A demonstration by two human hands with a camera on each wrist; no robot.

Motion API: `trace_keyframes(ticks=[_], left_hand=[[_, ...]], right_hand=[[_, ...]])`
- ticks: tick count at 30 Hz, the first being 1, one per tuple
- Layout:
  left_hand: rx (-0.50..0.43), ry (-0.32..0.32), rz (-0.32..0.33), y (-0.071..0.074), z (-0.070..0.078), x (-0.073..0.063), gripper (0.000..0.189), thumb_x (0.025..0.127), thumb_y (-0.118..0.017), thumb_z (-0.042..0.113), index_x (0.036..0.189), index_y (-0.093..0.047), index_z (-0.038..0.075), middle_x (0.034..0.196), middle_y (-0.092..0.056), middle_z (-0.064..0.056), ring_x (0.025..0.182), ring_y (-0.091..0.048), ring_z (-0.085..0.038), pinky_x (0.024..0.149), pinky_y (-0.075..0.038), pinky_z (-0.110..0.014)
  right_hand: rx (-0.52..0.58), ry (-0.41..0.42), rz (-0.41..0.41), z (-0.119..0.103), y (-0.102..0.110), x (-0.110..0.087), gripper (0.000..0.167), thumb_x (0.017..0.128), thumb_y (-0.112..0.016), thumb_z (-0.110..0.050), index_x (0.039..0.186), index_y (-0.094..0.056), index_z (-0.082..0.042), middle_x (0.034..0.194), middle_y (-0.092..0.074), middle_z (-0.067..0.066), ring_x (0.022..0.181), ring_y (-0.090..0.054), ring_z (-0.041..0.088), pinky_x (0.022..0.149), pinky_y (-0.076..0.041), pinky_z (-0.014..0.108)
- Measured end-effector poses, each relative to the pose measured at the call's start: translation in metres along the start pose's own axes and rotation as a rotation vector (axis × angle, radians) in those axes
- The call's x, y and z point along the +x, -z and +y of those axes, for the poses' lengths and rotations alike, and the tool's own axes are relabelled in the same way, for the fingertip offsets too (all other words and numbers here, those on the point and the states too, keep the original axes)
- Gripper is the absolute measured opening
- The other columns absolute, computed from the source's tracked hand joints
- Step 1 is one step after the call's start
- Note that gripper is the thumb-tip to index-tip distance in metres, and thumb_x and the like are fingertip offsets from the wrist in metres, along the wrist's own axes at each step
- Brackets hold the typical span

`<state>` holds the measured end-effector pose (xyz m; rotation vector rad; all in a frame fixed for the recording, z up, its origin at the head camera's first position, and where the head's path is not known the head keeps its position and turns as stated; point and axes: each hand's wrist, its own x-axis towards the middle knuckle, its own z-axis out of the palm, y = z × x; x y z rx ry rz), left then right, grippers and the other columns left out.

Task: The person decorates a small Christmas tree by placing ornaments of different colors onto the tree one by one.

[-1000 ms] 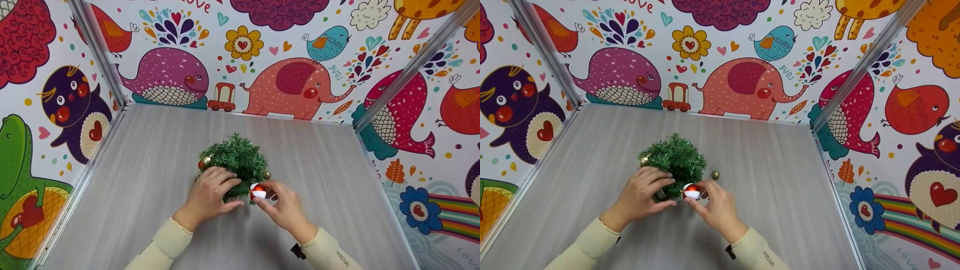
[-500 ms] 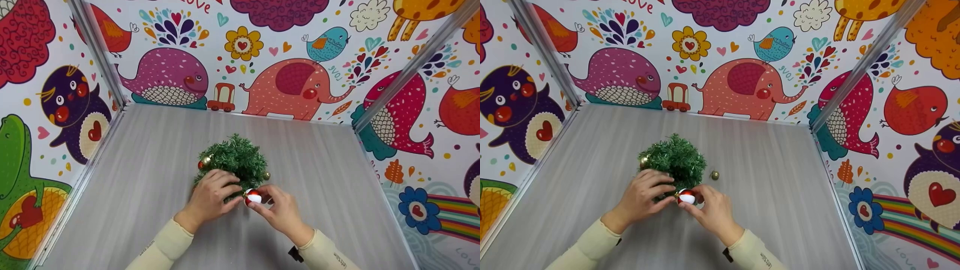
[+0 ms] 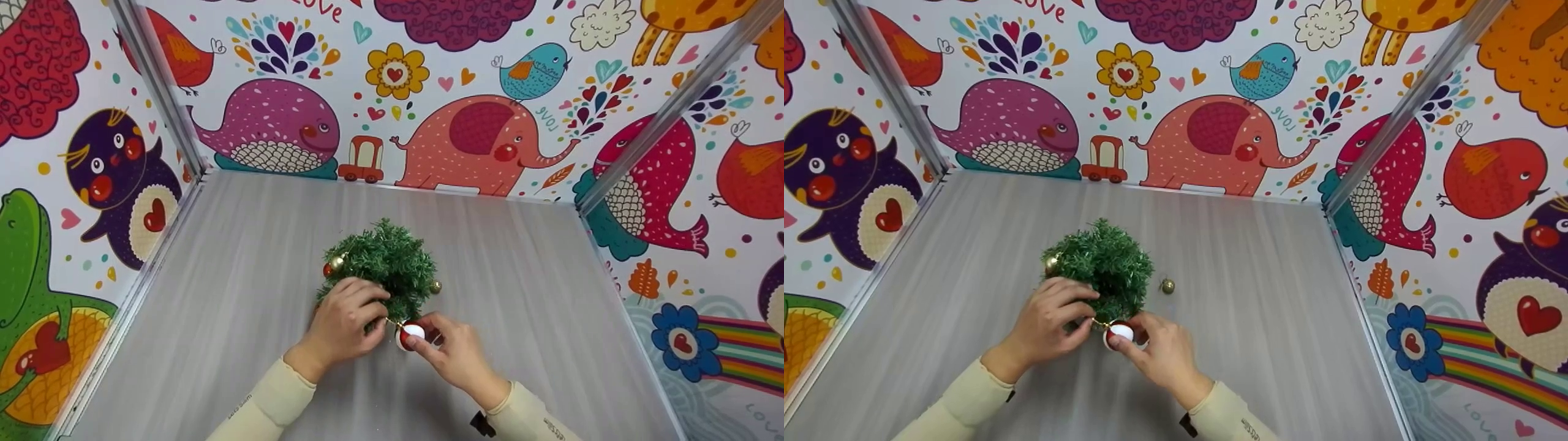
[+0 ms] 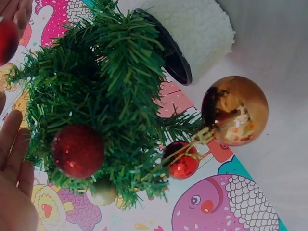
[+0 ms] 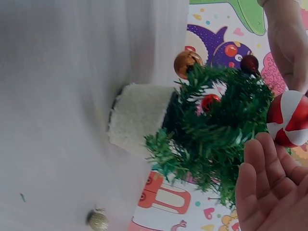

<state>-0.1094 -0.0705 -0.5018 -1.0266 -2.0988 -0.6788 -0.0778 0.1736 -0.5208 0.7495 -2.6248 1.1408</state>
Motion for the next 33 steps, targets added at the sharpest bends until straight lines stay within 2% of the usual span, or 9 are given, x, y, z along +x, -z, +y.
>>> trace_keyframes(ticks=[7,11,14,17,22,29,33], left_hand=[[0.000,0.009,0.002,-0.001,-0.001,0.001,0.005,0.078,-0.071,0.016,0.074,-0.069,0.015,0.100,-0.071,0.000,0.097,-0.065,-0.021,0.093,-0.048,-0.040],[0.000,0.005,0.005,-0.001,0.000,0.002,0.005,0.077,-0.071,0.015,0.073,-0.068,0.015,0.098,-0.071,0.000,0.096,-0.065,-0.021,0.092,-0.048,-0.040],[0.002,0.010,0.008,-0.003,0.000,0.002,0.006,0.077,-0.071,0.015,0.072,-0.068,0.015,0.098,-0.071,0.000,0.095,-0.065,-0.021,0.092,-0.048,-0.040],[-0.004,0.020,0.017,-0.004,0.000,0.001,0.007,0.077,-0.070,0.014,0.072,-0.067,0.015,0.097,-0.071,0.000,0.095,-0.065,-0.021,0.092,-0.048,-0.040],[-0.017,0.039,0.021,-0.004,0.000,0.000,0.007,0.077,-0.070,0.014,0.071,-0.067,0.016,0.097,-0.071,0.001,0.095,-0.065,-0.020,0.093,-0.047,-0.040],[-0.008,0.048,-0.004,-0.004,0.001,0.001,0.007,0.079,-0.071,0.014,0.073,-0.069,0.017,0.099,-0.071,0.002,0.098,-0.065,-0.019,0.095,-0.046,-0.040],[-0.019,0.060,-0.007,-0.003,0.003,0.002,0.007,0.080,-0.071,0.015,0.074,-0.070,0.018,0.100,-0.071,0.002,0.099,-0.064,-0.019,0.096,-0.046,-0.039]], right_hand=[[0.062,-0.065,-0.132,0.008,-0.008,0.000,0.026,0.094,-0.066,-0.043,0.107,-0.069,-0.021,0.091,-0.068,-0.012,0.069,-0.064,0.002,0.059,-0.054,0.023],[0.040,-0.071,-0.153,0.011,-0.010,0.001,0.033,0.096,-0.064,-0.044,0.115,-0.067,-0.018,0.093,-0.068,-0.011,0.073,-0.065,0.006,0.062,-0.055,0.025],[0.019,-0.026,-0.100,0.010,-0.009,0.002,0.032,0.095,-0.067,-0.039,0.116,-0.067,-0.015,0.092,-0.068,-0.009,0.075,-0.066,0.011,0.061,-0.055,0.027],[0.000,0.067,-0.004,0.005,-0.009,0.004,0.023,0.093,-0.071,-0.031,0.111,-0.067,-0.017,0.087,-0.066,-0.008,0.073,-0.064,0.012,0.059,-0.055,0.028],[0.019,0.213,0.121,-0.006,-0.013,0.009,0.016,0.089,-0.076,-0.016,0.104,-0.070,-0.019,0.081,-0.060,-0.010,0.066,-0.059,0.002,0.058,-0.051,0.019],[0.009,0.237,0.152,-0.014,-0.022,0.016,0.015,0.087,-0.077,-0.013,0.102,-0.073,-0.013,0.078,-0.059,-0.010,0.063,-0.056,0.001,0.057,-0.048,0.014],[0.016,0.236,0.147,-0.016,-0.026,0.019,0.014,0.088,-0.076,-0.012,0.101,-0.074,-0.015,0.077,-0.058,-0.012,0.063,-0.054,-0.001,0.056,-0.047,0.014]])
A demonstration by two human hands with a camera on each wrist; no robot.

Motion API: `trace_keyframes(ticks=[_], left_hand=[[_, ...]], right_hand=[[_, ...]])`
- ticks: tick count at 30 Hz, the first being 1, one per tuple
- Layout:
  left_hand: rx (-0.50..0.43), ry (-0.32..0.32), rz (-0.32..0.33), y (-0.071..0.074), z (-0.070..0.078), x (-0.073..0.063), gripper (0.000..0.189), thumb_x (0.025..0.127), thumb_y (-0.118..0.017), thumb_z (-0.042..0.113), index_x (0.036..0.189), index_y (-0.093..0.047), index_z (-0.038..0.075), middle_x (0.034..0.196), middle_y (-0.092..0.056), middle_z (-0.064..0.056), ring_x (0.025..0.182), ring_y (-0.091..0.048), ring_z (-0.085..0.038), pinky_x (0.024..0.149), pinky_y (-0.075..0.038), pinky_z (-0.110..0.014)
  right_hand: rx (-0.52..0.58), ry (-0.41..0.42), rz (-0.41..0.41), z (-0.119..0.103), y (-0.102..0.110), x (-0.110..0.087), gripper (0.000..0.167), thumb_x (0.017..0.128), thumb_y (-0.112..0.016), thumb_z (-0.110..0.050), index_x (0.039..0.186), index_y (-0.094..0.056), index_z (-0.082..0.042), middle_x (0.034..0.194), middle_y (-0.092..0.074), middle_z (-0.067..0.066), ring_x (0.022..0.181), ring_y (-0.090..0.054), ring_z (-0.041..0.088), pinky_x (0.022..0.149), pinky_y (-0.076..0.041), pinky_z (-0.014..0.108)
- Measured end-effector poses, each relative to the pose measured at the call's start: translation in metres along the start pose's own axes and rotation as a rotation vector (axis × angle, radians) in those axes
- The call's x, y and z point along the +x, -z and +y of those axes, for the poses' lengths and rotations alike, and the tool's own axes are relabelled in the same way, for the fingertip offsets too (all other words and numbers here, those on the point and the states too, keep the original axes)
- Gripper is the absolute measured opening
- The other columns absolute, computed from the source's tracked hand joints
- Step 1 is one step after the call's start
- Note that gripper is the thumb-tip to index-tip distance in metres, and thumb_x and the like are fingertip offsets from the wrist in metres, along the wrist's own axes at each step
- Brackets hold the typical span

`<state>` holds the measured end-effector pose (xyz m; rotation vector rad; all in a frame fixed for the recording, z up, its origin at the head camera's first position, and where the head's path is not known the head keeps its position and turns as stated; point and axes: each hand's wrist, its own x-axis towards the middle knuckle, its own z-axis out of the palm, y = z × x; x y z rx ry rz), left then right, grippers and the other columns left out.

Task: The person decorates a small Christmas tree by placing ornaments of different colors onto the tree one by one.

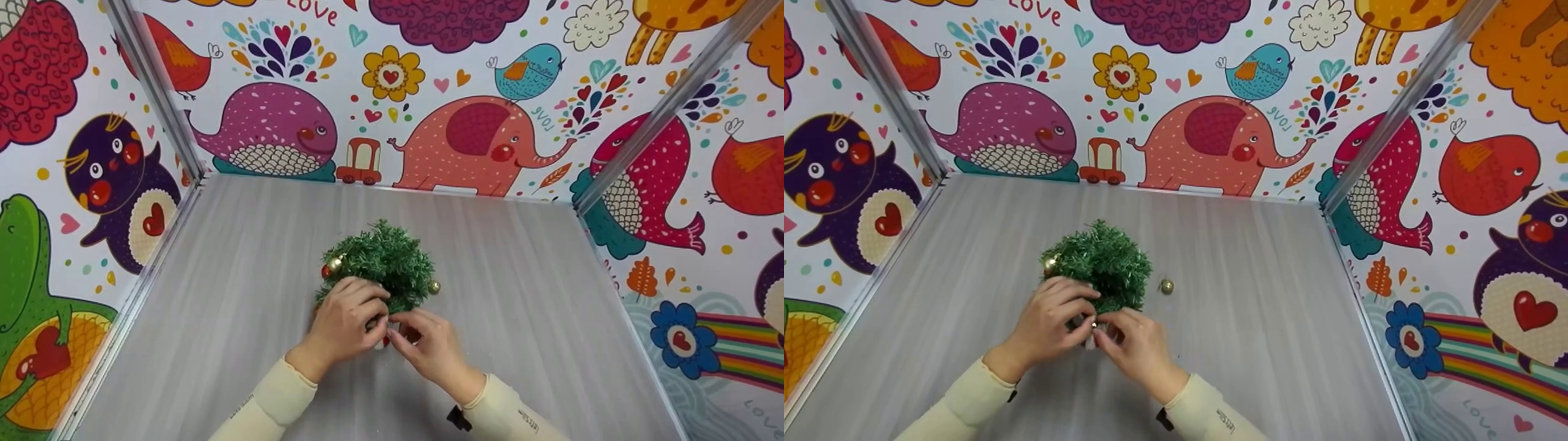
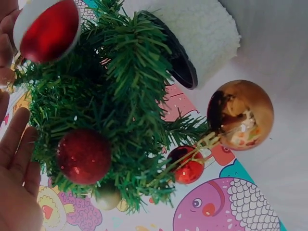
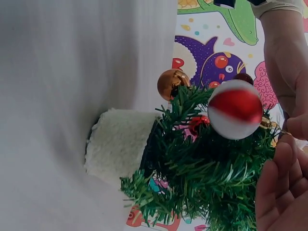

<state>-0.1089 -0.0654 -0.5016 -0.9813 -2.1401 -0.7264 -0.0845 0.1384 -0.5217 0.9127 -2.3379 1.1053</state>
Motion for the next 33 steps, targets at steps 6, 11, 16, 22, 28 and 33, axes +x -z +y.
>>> trace_keyframes(ticks=[6,11,16,22,28,33], left_hand=[[-0.008,0.008,-0.005,0.000,0.001,0.000,0.006,0.081,-0.071,0.015,0.075,-0.070,0.018,0.101,-0.071,0.002,0.100,-0.064,-0.019,0.096,-0.046,-0.039],[-0.011,0.000,-0.002,0.000,0.000,0.001,0.006,0.080,-0.071,0.014,0.075,-0.070,0.017,0.101,-0.071,0.001,0.100,-0.064,-0.019,0.096,-0.046,-0.040],[0.000,-0.007,0.002,-0.001,-0.001,0.001,0.006,0.079,-0.071,0.014,0.074,-0.070,0.017,0.100,-0.071,0.001,0.098,-0.064,-0.020,0.095,-0.046,-0.040],[0.019,-0.019,-0.002,-0.002,-0.002,0.002,0.006,0.077,-0.072,0.014,0.073,-0.069,0.017,0.099,-0.071,0.001,0.097,-0.064,-0.020,0.094,-0.046,-0.039],[0.035,-0.021,0.000,-0.004,-0.001,0.003,0.006,0.076,-0.073,0.015,0.072,-0.069,0.017,0.099,-0.072,0.001,0.097,-0.065,-0.020,0.094,-0.046,-0.039],[0.044,-0.015,0.005,-0.007,-0.001,0.005,0.006,0.076,-0.073,0.014,0.072,-0.069,0.016,0.098,-0.071,0.001,0.097,-0.065,-0.020,0.095,-0.045,-0.039]], right_hand=[[0.017,0.020,0.026,0.000,-0.005,0.002,0.016,0.087,-0.075,-0.006,0.098,-0.073,-0.017,0.078,-0.060,-0.011,0.063,-0.055,0.000,0.055,-0.047,0.015],[0.040,0.032,0.043,0.001,-0.005,0.003,0.013,0.088,-0.074,-0.006,0.095,-0.072,-0.017,0.079,-0.062,-0.011,0.064,-0.057,0.000,0.055,-0.048,0.015],[0.055,0.030,0.056,0.004,-0.003,0.004,0.012,0.089,-0.073,-0.006,0.094,-0.072,-0.017,0.079,-0.063,-0.009,0.063,-0.058,0.001,0.054,-0.049,0.016],[0.055,0.041,0.089,0.007,0.001,0.003,0.015,0.086,-0.073,-0.001,0.092,-0.071,-0.016,0.079,-0.064,-0.008,0.062,-0.058,0.001,0.054,-0.050,0.016],[0.040,0.074,0.121,0.009,0.004,0.003,0.019,0.083,-0.074,0.001,0.090,-0.069,-0.016,0.079,-0.063,-0.007,0.062,-0.058,0.001,0.052,-0.050,0.019],[0.013,0.083,0.134,0.010,0.006,0.004,0.018,0.083,-0.073,0.001,0.090,-0.069,-0.015,0.079,-0.064,-0.008,0.064,-0.060,0.001,0.053,-0.052,0.019]])
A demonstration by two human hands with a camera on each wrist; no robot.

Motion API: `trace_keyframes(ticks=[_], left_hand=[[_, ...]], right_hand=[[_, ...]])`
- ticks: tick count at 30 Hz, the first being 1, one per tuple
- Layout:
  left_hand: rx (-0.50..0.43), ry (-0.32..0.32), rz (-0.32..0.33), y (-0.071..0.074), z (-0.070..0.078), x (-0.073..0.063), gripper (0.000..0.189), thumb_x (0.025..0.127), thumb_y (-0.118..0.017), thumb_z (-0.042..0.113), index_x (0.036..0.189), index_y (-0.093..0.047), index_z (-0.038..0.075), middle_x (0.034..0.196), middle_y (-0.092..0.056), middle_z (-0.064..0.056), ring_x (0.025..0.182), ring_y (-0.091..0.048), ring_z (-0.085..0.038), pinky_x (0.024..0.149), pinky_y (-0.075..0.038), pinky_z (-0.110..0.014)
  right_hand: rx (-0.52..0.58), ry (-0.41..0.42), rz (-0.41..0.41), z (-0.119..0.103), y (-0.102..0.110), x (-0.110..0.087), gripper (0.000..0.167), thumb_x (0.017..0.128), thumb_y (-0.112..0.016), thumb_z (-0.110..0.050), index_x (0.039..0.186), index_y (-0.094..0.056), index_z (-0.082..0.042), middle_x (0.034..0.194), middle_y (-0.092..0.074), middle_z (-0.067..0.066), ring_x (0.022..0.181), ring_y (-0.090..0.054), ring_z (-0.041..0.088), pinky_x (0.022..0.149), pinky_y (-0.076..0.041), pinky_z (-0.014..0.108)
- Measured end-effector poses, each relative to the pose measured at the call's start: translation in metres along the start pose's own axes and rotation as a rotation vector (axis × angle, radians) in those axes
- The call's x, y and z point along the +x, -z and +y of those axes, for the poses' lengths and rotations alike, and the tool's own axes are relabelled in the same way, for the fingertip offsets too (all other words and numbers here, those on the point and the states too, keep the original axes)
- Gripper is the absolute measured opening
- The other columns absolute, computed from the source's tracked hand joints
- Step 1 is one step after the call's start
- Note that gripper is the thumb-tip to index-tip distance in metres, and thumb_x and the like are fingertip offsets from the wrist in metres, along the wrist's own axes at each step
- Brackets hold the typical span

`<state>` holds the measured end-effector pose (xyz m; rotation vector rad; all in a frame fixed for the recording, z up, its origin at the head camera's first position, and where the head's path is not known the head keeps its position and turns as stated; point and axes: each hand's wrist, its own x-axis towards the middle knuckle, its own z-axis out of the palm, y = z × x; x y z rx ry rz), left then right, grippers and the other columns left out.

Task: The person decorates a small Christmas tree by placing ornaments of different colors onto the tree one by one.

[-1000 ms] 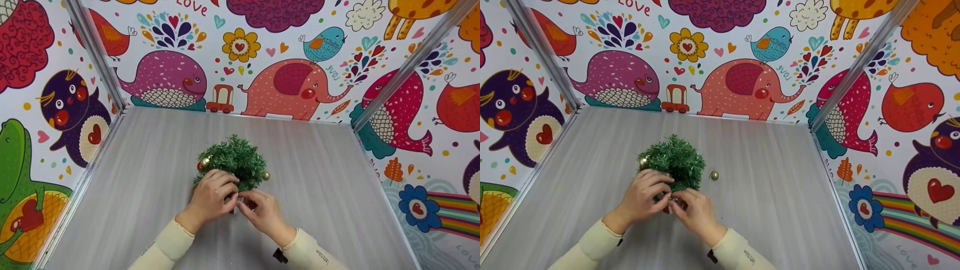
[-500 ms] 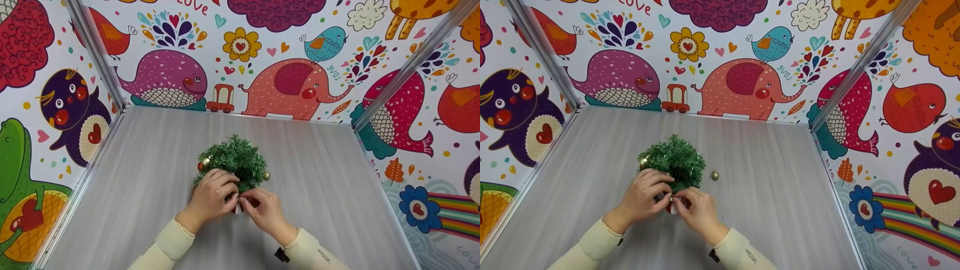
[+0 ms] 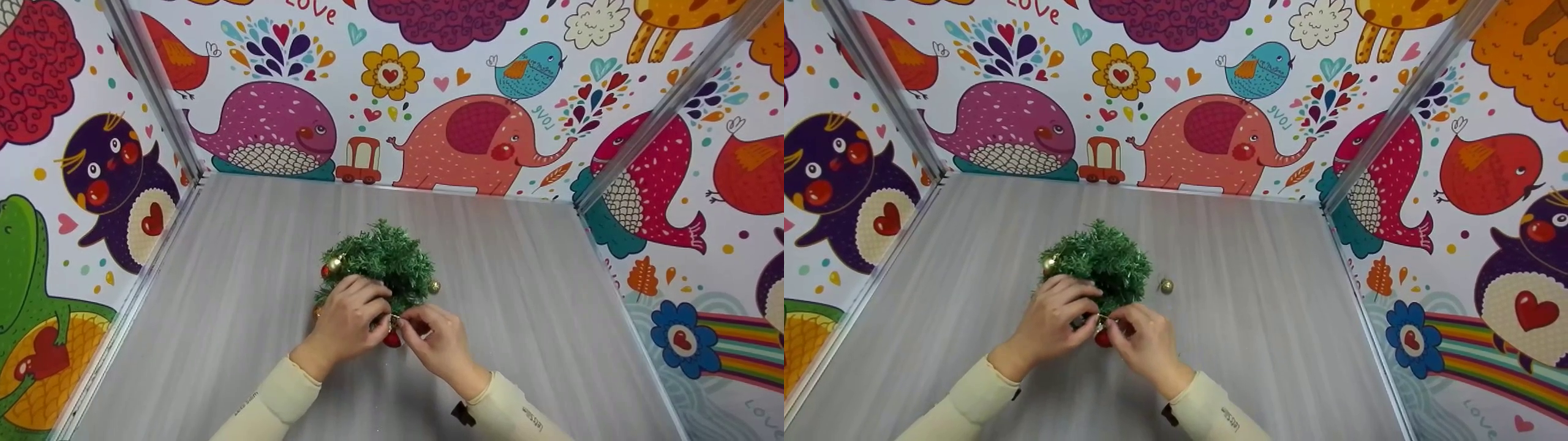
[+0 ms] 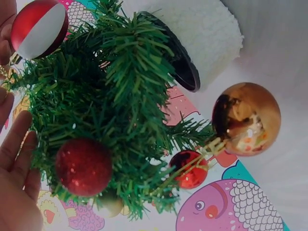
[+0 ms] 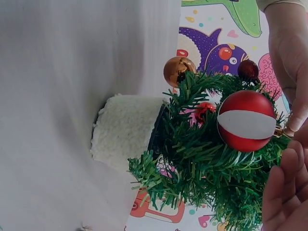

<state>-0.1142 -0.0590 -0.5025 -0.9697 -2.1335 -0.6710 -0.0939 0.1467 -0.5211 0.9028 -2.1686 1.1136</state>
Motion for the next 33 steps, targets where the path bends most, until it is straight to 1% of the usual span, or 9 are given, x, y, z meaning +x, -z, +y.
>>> trace_keyframes(ticks=[10,16,19,23,27,30,33], left_hand=[[0.009,0.006,0.058,-0.006,0.003,0.003,0.006,0.077,-0.071,0.015,0.071,-0.069,0.015,0.094,-0.071,0.001,0.092,-0.065,-0.020,0.092,-0.046,-0.040],[0.015,0.028,0.090,-0.008,0.006,0.005,0.007,0.078,-0.070,0.012,0.072,-0.069,0.014,0.090,-0.071,0.000,0.089,-0.064,-0.022,0.089,-0.047,-0.042],[0.032,0.038,0.089,-0.009,0.006,0.006,0.006,0.078,-0.071,0.012,0.072,-0.069,0.014,0.090,-0.070,0.001,0.087,-0.064,-0.022,0.089,-0.047,-0.042],[0.054,0.055,0.073,-0.009,0.005,0.004,0.006,0.078,-0.071,0.013,0.073,-0.069,0.015,0.090,-0.070,0.001,0.085,-0.063,-0.022,0.091,-0.046,-0.043],[0.052,0.076,0.069,-0.009,0.005,0.003,0.006,0.078,-0.069,0.014,0.072,-0.069,0.015,0.089,-0.070,0.000,0.084,-0.062,-0.022,0.093,-0.045,-0.043],[0.045,0.074,0.064,-0.010,0.004,0.003,0.007,0.078,-0.069,0.013,0.071,-0.068,0.015,0.089,-0.070,0.001,0.084,-0.062,-0.022,0.093,-0.045,-0.042],[0.041,0.061,0.041,-0.009,0.003,0.003,0.008,0.077,-0.069,0.012,0.070,-0.068,0.015,0.089,-0.070,0.000,0.085,-0.062,-0.022,0.094,-0.044,-0.042]], right_hand=[[-0.049,0.016,0.047,0.004,0.003,0.004,0.020,0.081,-0.074,0.002,0.089,-0.070,-0.016,0.077,-0.062,-0.009,0.064,-0.058,0.002,0.056,-0.050,0.017],[-0.039,-0.021,0.038,0.008,0.003,0.004,0.019,0.084,-0.072,0.001,0.089,-0.070,-0.017,0.078,-0.061,-0.010,0.064,-0.057,0.001,0.055,-0.050,0.018],[-0.017,-0.073,0.019,0.010,0.003,0.003,0.016,0.087,-0.070,-0.002,0.090,-0.069,-0.018,0.078,-0.062,-0.010,0.063,-0.057,0.001,0.055,-0.050,0.018],[0.046,-0.161,-0.019,0.012,0.002,0.003,0.013,0.091,-0.068,-0.004,0.090,-0.069,-0.017,0.079,-0.062,-0.010,0.063,-0.059,0.004,0.055,-0.051,0.020],[0.113,-0.250,-0.057,0.011,0.002,0.004,0.015,0.092,-0.068,-0.003,0.090,-0.069,-0.018,0.080,-0.063,-0.012,0.064,-0.061,0.006,0.054,-0.053,0.024],[0.149,-0.324,-0.086,0.001,0.005,0.012,0.014,0.092,-0.067,0.001,0.089,-0.070,-0.013,0.077,-0.064,-0.007,0.061,-0.061,0.010,0.051,-0.052,0.028],[0.168,-0.384,-0.113,-0.008,0.007,0.019,0.011,0.090,-0.065,0.006,0.087,-0.070,-0.003,0.072,-0.064,0.001,0.059,-0.060,0.014,0.049,-0.050,0.027]])
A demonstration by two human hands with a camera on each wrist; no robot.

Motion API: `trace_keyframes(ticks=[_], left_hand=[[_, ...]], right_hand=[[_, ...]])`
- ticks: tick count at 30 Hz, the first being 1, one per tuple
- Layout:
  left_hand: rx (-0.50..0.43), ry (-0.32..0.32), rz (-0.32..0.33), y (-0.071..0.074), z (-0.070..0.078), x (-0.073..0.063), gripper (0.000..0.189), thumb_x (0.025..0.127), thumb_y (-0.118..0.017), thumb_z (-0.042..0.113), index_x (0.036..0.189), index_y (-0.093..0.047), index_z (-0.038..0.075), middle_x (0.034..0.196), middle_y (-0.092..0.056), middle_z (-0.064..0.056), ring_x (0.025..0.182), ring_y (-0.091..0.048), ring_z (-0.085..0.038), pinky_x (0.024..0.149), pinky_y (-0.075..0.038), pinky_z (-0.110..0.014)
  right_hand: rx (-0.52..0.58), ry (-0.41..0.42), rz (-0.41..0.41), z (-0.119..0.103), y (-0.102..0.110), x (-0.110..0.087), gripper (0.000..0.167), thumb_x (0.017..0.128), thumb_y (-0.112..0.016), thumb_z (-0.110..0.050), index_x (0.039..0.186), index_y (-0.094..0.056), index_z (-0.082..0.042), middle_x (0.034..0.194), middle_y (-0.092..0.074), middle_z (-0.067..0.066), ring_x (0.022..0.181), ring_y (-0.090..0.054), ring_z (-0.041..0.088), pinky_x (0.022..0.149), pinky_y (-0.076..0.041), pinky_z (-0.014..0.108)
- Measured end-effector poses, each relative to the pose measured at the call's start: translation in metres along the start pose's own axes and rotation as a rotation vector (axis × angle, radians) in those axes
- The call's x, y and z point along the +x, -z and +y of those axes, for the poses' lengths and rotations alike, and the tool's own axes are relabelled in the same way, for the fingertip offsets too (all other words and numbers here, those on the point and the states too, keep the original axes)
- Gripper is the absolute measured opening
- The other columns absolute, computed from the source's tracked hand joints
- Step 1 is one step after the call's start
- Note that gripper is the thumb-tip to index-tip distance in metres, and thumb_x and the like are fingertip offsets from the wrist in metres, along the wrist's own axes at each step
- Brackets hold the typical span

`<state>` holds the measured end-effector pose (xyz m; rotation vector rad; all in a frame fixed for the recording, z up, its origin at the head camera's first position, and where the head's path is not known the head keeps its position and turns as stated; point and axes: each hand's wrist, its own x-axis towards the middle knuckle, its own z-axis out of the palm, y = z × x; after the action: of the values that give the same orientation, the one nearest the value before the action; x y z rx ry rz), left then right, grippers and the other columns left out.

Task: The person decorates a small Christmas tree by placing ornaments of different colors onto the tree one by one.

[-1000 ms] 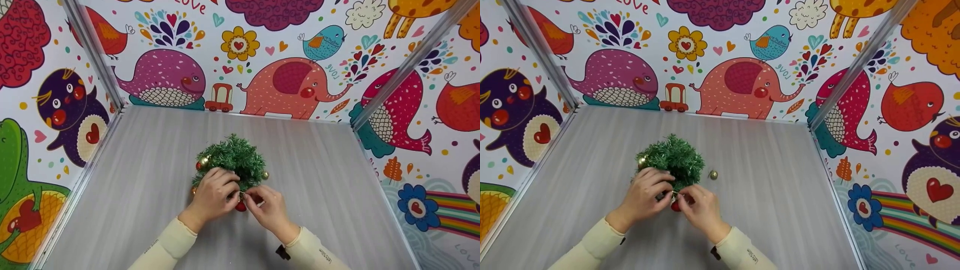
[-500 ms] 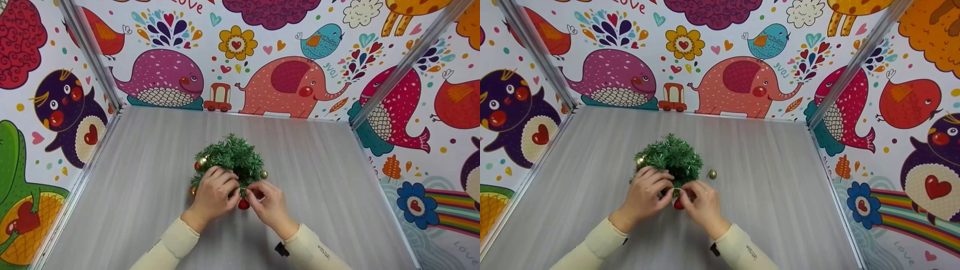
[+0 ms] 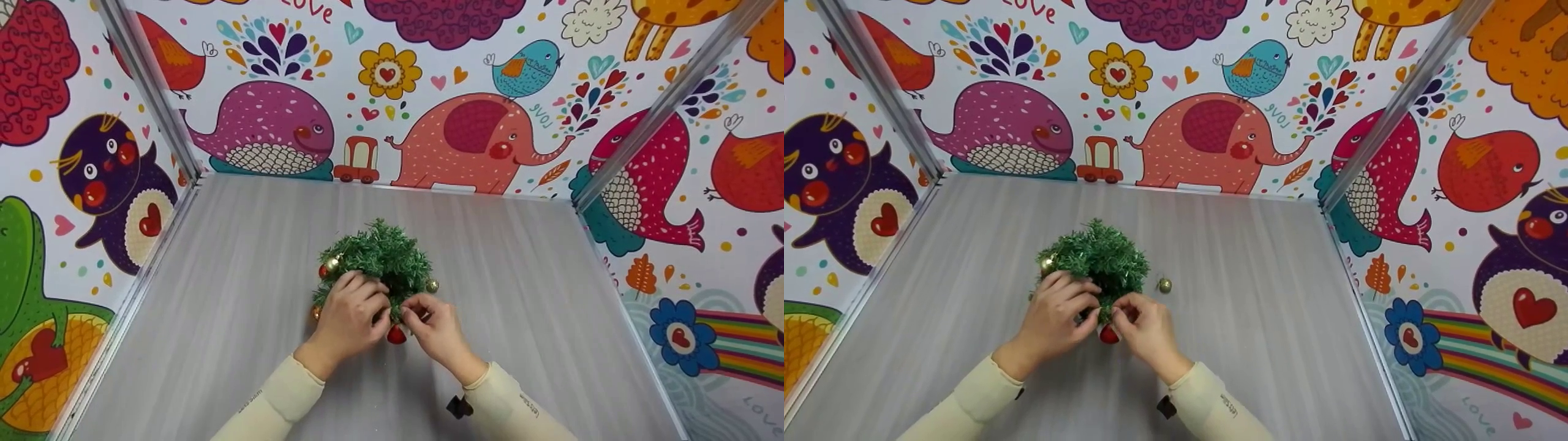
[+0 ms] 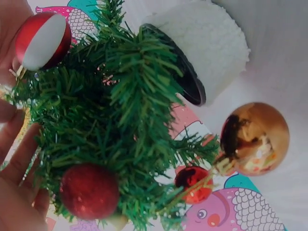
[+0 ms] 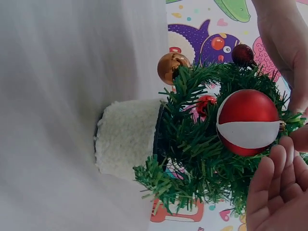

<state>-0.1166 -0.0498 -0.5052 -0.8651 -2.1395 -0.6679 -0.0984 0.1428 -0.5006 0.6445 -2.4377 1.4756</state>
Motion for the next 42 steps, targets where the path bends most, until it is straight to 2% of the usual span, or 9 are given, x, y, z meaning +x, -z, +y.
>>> trace_keyframes(ticks=[3,9,14,19,24,30,34,37,42], left_hand=[[0.006,-0.009,-0.029,0.002,-0.001,0.000,0.009,0.077,-0.068,0.012,0.069,-0.067,0.014,0.092,-0.070,-0.001,0.087,-0.062,-0.023,0.097,-0.043,-0.042],[0.029,0.003,-0.058,0.003,-0.003,-0.001,0.010,0.074,-0.067,0.012,0.066,-0.064,0.015,0.096,-0.071,-0.002,0.089,-0.062,-0.024,0.102,-0.040,-0.044],[0.036,-0.003,-0.081,0.004,-0.005,-0.002,0.010,0.073,-0.068,0.012,0.065,-0.062,0.015,0.096,-0.070,-0.001,0.090,-0.062,-0.025,0.104,-0.039,-0.045],[0.030,-0.007,-0.124,0.007,-0.006,-0.004,0.008,0.074,-0.070,0.016,0.067,-0.065,0.017,0.098,-0.070,-0.001,0.093,-0.062,-0.026,0.106,-0.037,-0.045],[0.028,-0.010,-0.147,0.008,-0.006,-0.004,0.007,0.076,-0.070,0.018,0.070,-0.067,0.016,0.101,-0.070,-0.001,0.095,-0.062,-0.026,0.108,-0.035,-0.045],[0.029,-0.009,-0.138,0.009,-0.006,-0.005,0.007,0.076,-0.071,0.019,0.070,-0.067,0.017,0.102,-0.070,-0.001,0.098,-0.062,-0.025,0.107,-0.036,-0.044],[0.021,-0.011,-0.117,0.011,-0.006,-0.006,0.006,0.075,-0.072,0.019,0.072,-0.067,0.016,0.105,-0.070,-0.002,0.101,-0.062,-0.025,0.106,-0.037,-0.045],[0.016,-0.013,-0.093,0.012,-0.007,-0.007,0.007,0.075,-0.072,0.020,0.077,-0.069,0.016,0.108,-0.069,-0.003,0.103,-0.062,-0.026,0.104,-0.038,-0.045],[0.049,-0.010,-0.069,0.014,-0.008,-0.010,0.020,0.073,-0.075,0.023,0.090,-0.071,0.014,0.111,-0.068,-0.005,0.105,-0.060,-0.027,0.102,-0.040,-0.044]], right_hand=[[0.011,-0.026,-0.009,0.004,-0.002,0.000,0.010,0.090,-0.065,0.008,0.086,-0.069,-0.001,0.070,-0.064,0.004,0.057,-0.059,0.016,0.047,-0.048,0.028],[0.008,-0.023,-0.008,0.023,-0.008,-0.002,0.013,0.091,-0.067,0.000,0.088,-0.071,-0.012,0.072,-0.064,-0.005,0.059,-0.060,0.012,0.049,-0.051,0.030],[-0.035,0.018,-0.049,0.027,-0.007,-0.003,0.012,0.092,-0.067,-0.006,0.089,-0.071,-0.017,0.073,-0.064,-0.009,0.058,-0.057,0.007,0.050,-0.048,0.024],[-0.092,0.063,-0.084,0.027,-0.005,-0.003,0.016,0.088,-0.069,-0.003,0.088,-0.072,-0.019,0.075,-0.062,-0.012,0.058,-0.054,0.005,0.050,-0.046,0.023],[-0.106,0.086,-0.081,0.026,-0.004,-0.003,0.019,0.085,-0.070,0.000,0.087,-0.072,-0.019,0.075,-0.062,-0.012,0.059,-0.053,0.005,0.051,-0.045,0.022],[-0.093,0.113,-0.063,0.027,-0.003,-0.003,0.019,0.086,-0.070,0.001,0.090,-0.073,-0.018,0.078,-0.063,-0.011,0.060,-0.054,0.005,0.051,-0.046,0.022],[-0.048,0.094,-0.064,0.028,-0.001,-0.005,0.018,0.089,-0.067,0.000,0.094,-0.073,-0.016,0.081,-0.065,-0.009,0.061,-0.058,0.006,0.051,-0.050,0.024],[-0.032,0.072,-0.066,0.029,0.001,-0.007,0.019,0.090,-0.066,0.000,0.096,-0.073,-0.017,0.081,-0.065,-0.009,0.062,-0.060,0.006,0.051,-0.051,0.025],[-0.031,0.063,-0.045,0.031,0.006,-0.008,0.019,0.091,-0.067,-0.002,0.095,-0.073,-0.019,0.080,-0.065,-0.011,0.061,-0.059,0.006,0.051,-0.050,0.025]])
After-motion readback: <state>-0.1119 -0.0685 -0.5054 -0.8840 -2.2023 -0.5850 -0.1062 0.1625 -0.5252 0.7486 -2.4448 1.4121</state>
